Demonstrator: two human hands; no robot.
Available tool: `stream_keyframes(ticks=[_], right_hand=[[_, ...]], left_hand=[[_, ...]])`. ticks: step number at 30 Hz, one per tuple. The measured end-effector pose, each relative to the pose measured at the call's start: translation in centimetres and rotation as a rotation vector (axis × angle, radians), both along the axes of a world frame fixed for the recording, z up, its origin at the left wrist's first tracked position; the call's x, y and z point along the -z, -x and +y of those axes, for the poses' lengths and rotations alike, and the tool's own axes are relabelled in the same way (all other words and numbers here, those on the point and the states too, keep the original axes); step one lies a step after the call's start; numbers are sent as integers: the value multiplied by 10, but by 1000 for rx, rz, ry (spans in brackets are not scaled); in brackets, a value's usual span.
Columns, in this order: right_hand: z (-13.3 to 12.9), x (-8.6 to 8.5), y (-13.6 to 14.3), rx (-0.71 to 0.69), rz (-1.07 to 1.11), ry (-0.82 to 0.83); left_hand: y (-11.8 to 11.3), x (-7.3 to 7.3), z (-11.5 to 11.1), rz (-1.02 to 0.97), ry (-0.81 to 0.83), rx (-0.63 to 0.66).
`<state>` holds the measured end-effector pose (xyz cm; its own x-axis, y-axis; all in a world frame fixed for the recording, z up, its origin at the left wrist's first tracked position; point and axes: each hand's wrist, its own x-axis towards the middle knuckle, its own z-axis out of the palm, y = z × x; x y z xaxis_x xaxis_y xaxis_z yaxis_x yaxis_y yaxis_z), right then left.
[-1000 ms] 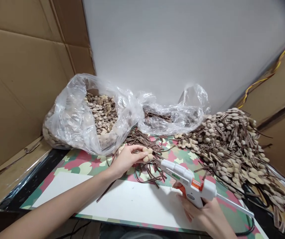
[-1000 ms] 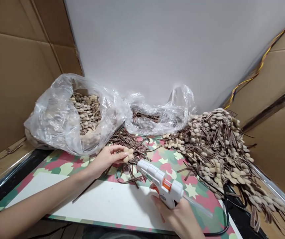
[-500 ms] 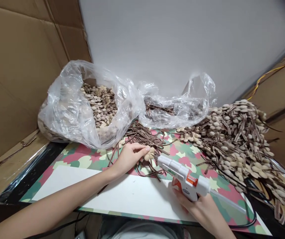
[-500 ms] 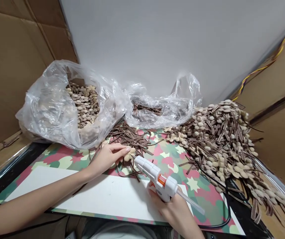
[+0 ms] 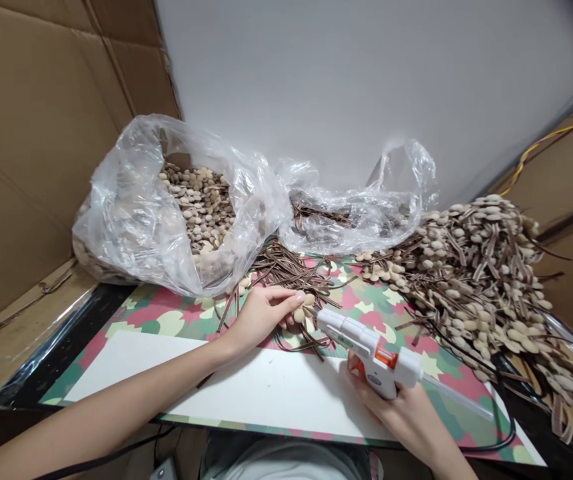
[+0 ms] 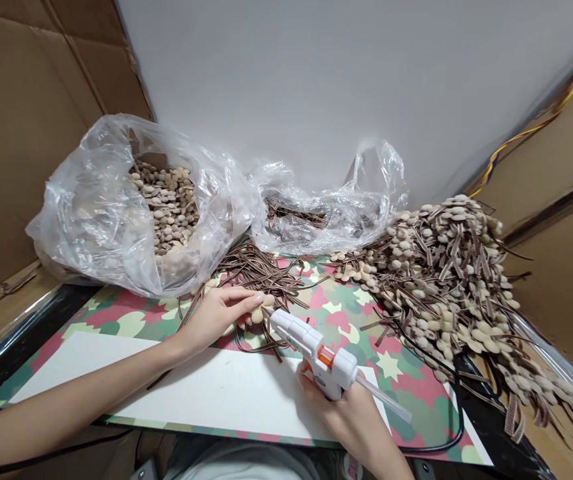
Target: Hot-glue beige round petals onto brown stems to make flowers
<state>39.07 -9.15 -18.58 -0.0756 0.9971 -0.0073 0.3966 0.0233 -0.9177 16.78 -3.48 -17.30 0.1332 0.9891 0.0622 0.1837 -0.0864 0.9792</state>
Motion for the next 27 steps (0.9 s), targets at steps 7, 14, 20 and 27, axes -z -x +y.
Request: stream_keyframes(ticks=[7,14,20,27], right_hand=[[1,8,-3,-1,-33,22],[1,7,-3,-5,-6,36],[-1,3,2,25,55,59],[1,6,-1,0,-10,40]], left_hand=[[-1,3,0,-69,43,20],[-2,-3,-2,-68,44,26],[-2,-6,-2,-37,15,-35],[-3,-7,-3,-58,27,-55]])
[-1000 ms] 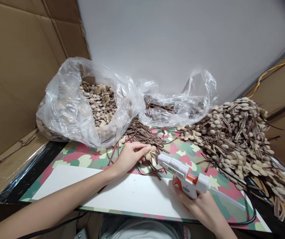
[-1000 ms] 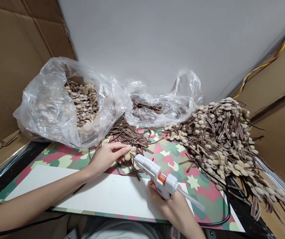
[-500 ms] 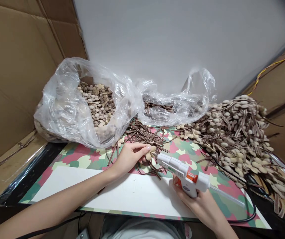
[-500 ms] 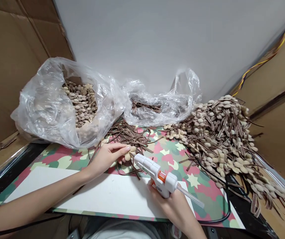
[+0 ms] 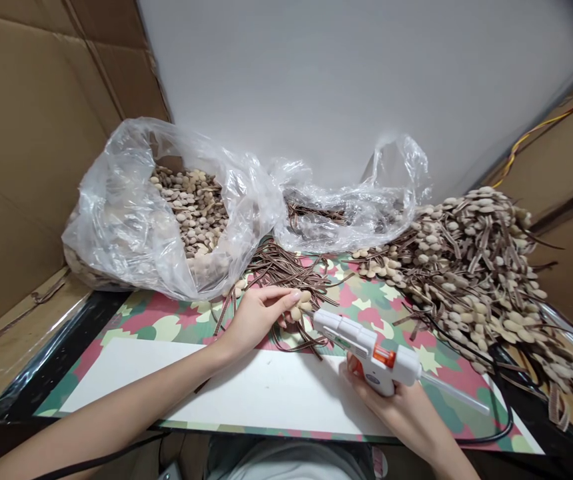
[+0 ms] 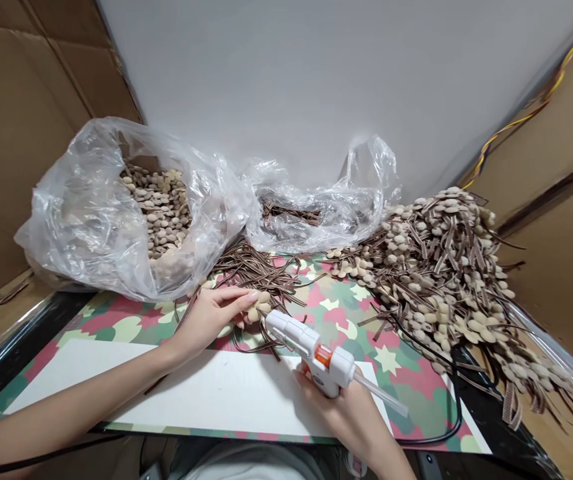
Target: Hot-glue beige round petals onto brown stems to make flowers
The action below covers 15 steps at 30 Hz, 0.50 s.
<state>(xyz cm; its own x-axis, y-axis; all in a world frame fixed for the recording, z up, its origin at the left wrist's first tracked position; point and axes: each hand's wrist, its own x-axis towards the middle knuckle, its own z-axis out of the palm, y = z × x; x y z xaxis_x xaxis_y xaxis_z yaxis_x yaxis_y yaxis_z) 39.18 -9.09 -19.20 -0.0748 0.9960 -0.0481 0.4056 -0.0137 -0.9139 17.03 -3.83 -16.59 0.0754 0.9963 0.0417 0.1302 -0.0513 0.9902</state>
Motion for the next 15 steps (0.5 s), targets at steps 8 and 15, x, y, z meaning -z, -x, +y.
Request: stream_keyframes(ticks=[8,15], right_hand=[[-1,-4,1,-2,26,-2],[-1,-2,1,5,58,13]], left_hand=[[0,-1,1,-40,29,-44],[0,1,2,-78,50,-44]])
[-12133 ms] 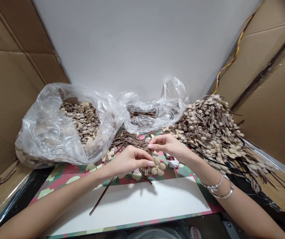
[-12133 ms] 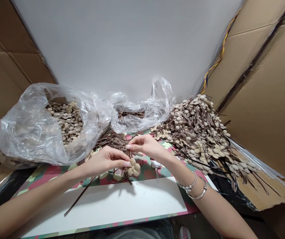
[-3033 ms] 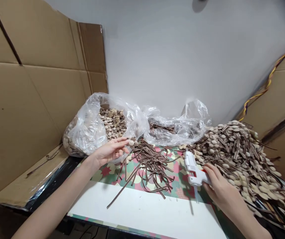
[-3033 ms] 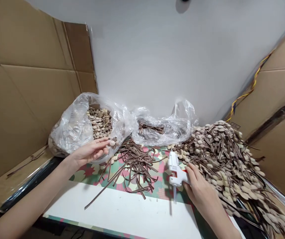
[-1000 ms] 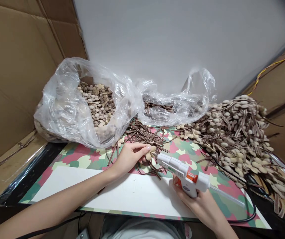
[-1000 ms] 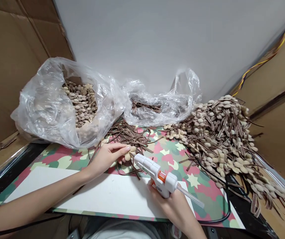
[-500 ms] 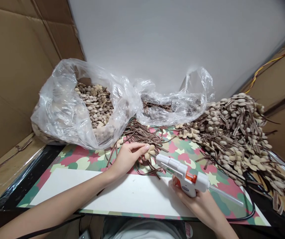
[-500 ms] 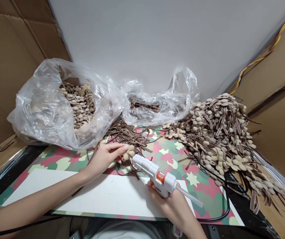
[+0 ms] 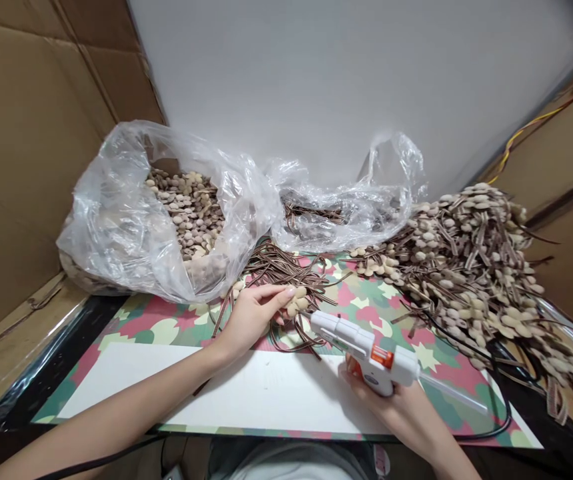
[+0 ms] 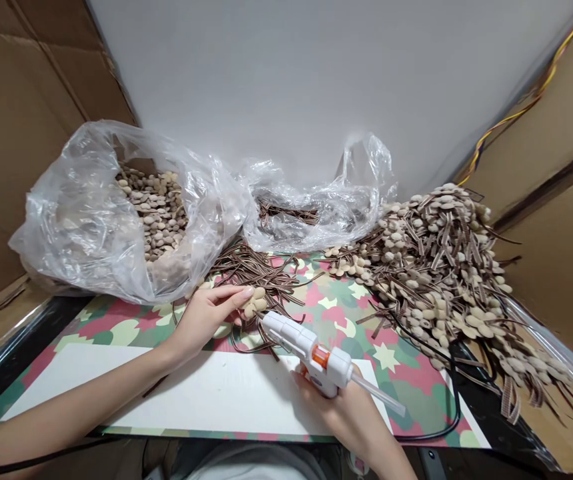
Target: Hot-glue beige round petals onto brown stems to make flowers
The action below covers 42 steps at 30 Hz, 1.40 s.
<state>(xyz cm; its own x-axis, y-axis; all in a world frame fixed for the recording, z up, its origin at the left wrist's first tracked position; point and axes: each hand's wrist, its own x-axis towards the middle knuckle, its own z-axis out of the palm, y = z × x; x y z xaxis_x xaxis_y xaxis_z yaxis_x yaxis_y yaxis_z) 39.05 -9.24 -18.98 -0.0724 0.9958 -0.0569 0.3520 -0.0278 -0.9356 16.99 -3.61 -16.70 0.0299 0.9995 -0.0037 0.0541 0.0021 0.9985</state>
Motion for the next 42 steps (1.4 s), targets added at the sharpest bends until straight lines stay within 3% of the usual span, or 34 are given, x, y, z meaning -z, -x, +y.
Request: stream_keyframes(ticks=[11,23,35,42], right_hand=[[0,1,-3,-8,-17,-28],[1,-1,1,13,32,-8],[3,3,-5,-45,-115,-22],[2,3,-2,-9,-17,-19]], left_hand=[[2,-2,2,-35,43,-9],[-1,1,-2,46,17,80],[-1,0,0,-30,59,24],[0,0,1,-33,86,-3]])
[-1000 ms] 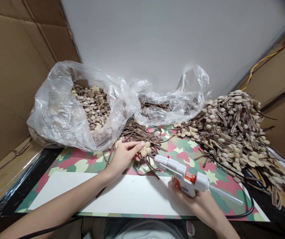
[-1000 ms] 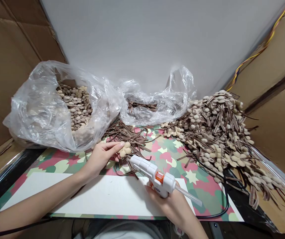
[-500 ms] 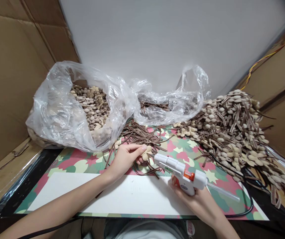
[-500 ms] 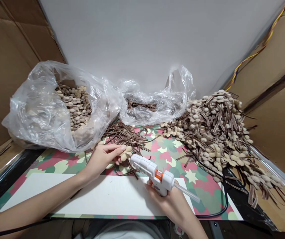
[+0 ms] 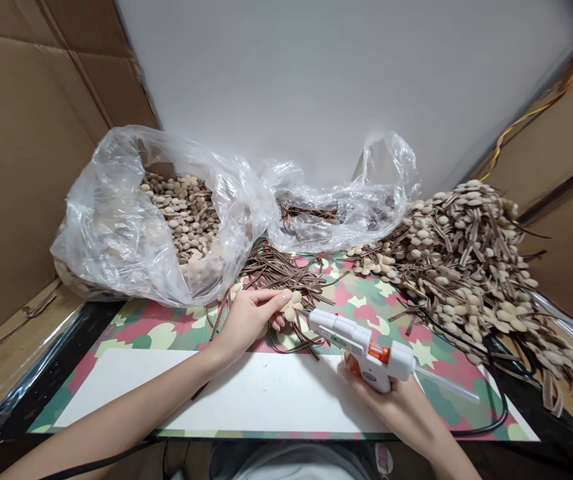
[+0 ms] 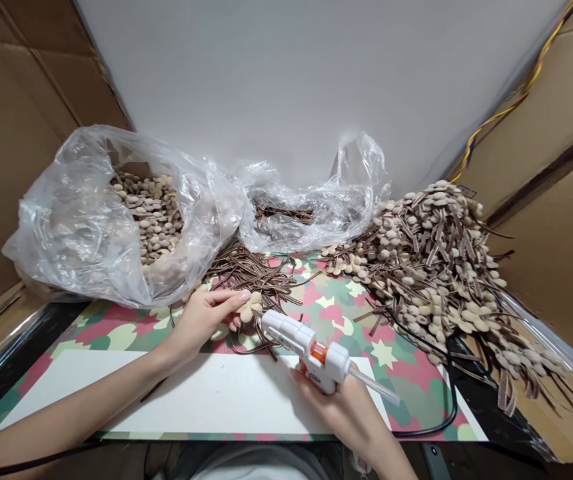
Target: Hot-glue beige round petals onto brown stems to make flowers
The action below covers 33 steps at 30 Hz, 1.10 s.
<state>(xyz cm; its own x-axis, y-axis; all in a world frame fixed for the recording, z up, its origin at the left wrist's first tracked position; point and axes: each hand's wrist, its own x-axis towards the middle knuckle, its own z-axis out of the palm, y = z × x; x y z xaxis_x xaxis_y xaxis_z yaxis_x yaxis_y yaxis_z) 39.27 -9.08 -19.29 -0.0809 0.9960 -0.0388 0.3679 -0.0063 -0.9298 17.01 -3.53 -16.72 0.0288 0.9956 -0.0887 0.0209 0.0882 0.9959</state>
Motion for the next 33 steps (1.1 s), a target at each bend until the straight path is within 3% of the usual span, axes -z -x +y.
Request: stream_keyframes(ticks=[25,29,33], right_hand=[[2,7,-4,-66,-107,25],[9,6,-12,-8,-204,-49],[28,2,-41,-14,-473,-302]], left_hand=[[7,0,2,-55,29,14],[8,-4,1,-17,19,23],[14,-8,4,-42,18,12]])
